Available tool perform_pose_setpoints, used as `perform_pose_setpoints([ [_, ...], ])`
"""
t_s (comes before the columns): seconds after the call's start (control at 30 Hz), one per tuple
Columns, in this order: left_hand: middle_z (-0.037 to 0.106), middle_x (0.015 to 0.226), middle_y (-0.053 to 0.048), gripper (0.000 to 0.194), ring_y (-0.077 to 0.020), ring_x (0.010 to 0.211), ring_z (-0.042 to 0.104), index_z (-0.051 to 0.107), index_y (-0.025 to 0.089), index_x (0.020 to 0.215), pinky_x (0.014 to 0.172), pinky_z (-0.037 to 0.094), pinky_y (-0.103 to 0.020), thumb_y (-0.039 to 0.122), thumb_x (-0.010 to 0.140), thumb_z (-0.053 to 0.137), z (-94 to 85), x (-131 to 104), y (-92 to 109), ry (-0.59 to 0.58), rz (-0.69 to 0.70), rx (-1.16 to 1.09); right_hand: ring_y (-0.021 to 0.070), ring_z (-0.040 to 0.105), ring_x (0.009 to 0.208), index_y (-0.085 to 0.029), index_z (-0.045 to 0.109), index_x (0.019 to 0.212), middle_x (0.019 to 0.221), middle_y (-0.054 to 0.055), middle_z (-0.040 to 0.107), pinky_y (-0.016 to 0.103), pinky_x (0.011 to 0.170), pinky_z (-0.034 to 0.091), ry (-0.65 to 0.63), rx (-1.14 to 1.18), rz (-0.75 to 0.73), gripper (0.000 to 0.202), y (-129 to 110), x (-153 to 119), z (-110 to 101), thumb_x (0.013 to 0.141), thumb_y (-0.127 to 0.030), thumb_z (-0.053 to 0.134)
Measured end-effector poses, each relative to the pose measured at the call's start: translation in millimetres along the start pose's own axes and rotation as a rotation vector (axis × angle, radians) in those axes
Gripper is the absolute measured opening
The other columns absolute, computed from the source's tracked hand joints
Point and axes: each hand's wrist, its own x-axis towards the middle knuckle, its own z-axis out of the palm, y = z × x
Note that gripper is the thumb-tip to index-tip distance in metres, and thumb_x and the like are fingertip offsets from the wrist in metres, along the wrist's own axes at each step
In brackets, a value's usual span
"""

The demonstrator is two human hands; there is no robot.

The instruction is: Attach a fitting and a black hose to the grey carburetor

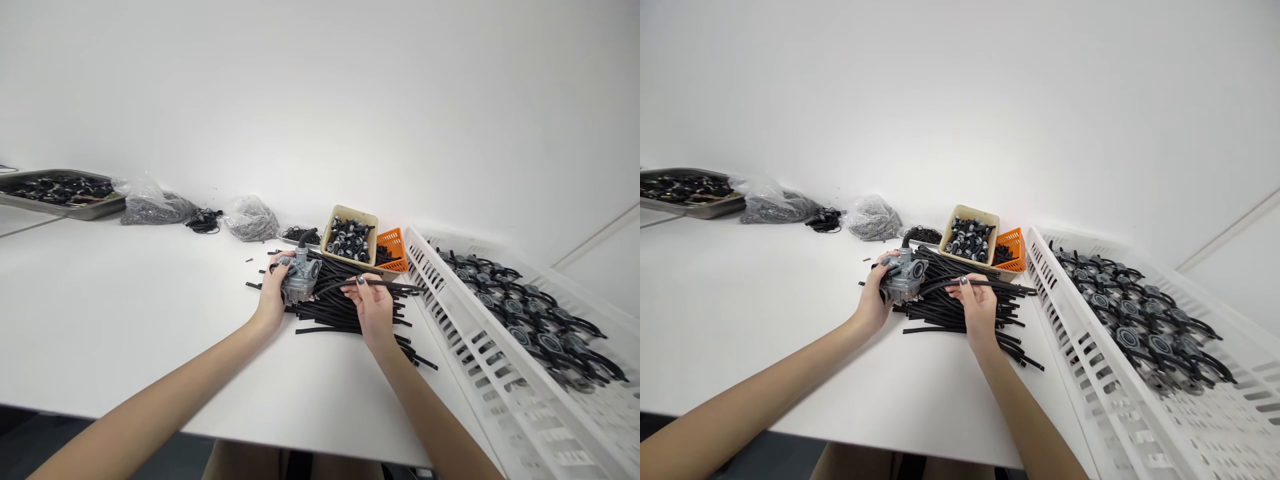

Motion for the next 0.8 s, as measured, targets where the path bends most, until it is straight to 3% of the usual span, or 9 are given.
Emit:
perform_pose_setpoints([
  [0.17, 0.060, 0.099, -0.001, 0.034, -0.0184, 0.077, 0.064, 0.052, 0.025, 0.107, 0.060, 0.057, -0.029, 0.044, 0.081, 0.061, -0.4, -2.0, -1.3, -0.014, 0.046, -0.024, 0.0162, 0.070, 0.068, -0.019, 0.065, 0.084, 0.071, 0.001, 0.069, 0.029, 0.065, 0.059, -0.104, -0.102, 0.085, 0.029, 10.7, -10.5, 9.4, 0.075, -0.044, 0.078],
  [0.37, 0.061, 0.097, -0.001, 0.035, -0.0171, 0.076, 0.062, 0.057, 0.024, 0.106, 0.059, 0.055, -0.026, 0.046, 0.080, 0.066, -3.5, -1.8, -6.1, -0.009, 0.101, -0.035, 0.0164, 0.067, 0.080, -0.021, 0.072, 0.082, 0.089, 0.003, 0.069, 0.028, 0.067, 0.059, -0.165, -0.146, 0.043, 0.028, 29.8, -19.3, 15.3, 0.077, -0.048, 0.076],
  [0.53, 0.065, 0.095, -0.002, 0.032, -0.0208, 0.084, 0.065, 0.058, 0.024, 0.106, 0.066, 0.055, -0.028, 0.044, 0.081, 0.063, -1.1, 0.4, -5.1, 0.030, 0.103, -0.048, 0.0192, 0.069, 0.096, -0.022, 0.068, 0.080, 0.108, 0.004, 0.071, 0.036, 0.086, 0.059, -0.196, -0.026, 0.130, 0.029, 33.7, -21.9, 14.6, 0.076, -0.048, 0.078],
  [0.67, 0.065, 0.095, -0.003, 0.031, -0.0224, 0.086, 0.066, 0.058, 0.023, 0.104, 0.065, 0.054, -0.029, 0.043, 0.081, 0.061, -0.9, 2.0, -5.0, 0.063, 0.101, -0.057, 0.0230, 0.066, 0.115, -0.022, 0.057, 0.073, 0.119, 0.006, 0.073, 0.044, 0.105, 0.048, -0.300, 0.073, 0.223, 0.031, 24.8, -26.3, 19.9, 0.081, -0.046, 0.075],
  [0.8, 0.064, 0.096, -0.002, 0.030, -0.0194, 0.082, 0.065, 0.057, 0.025, 0.107, 0.066, 0.053, -0.027, 0.043, 0.083, 0.061, -4.9, 0.1, -10.3, 0.068, 0.145, -0.017, 0.0254, 0.063, 0.122, -0.023, 0.052, 0.072, 0.120, 0.006, 0.074, 0.046, 0.107, 0.045, -0.307, 0.008, 0.182, 0.034, 22.2, -30.1, 23.7, 0.081, -0.047, 0.074],
])
